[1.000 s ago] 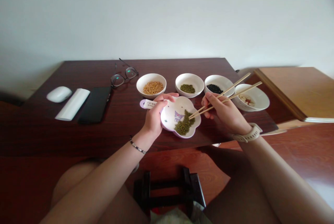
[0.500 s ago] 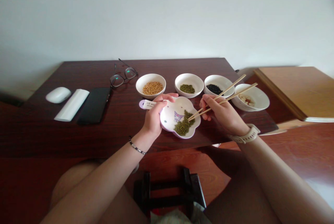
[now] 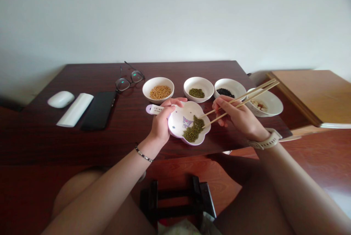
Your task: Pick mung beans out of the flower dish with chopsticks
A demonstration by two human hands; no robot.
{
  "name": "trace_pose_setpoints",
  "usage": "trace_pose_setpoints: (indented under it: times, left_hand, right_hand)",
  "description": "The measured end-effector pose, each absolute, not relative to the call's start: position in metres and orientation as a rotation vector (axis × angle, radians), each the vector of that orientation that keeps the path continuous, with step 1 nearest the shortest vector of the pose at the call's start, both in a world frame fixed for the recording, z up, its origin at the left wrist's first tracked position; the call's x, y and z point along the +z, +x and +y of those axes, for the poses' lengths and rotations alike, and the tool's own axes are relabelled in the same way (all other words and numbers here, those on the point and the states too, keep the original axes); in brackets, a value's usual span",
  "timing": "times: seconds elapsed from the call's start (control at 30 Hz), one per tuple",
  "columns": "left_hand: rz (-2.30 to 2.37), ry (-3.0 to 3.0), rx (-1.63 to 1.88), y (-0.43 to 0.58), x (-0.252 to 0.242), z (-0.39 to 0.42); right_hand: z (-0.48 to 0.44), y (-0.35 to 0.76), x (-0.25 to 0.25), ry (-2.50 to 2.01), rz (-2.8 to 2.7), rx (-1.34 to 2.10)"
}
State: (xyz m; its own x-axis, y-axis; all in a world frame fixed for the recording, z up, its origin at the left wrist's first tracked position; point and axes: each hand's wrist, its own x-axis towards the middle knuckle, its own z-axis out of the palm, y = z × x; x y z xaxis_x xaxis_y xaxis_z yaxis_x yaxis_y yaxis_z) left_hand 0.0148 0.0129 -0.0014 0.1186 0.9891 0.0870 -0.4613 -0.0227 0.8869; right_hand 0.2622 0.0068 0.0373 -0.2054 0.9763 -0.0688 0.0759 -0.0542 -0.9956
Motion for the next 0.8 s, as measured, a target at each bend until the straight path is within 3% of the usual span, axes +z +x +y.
trace_pose_setpoints:
  times: [0.8]
  left_hand:
    - [0.755, 0.981, 1.332, 0.0139, -0.004, 0.0135]
  right_hand:
    - [0.0098, 0.262, 0.0306, -1.187, -1.276, 1.321]
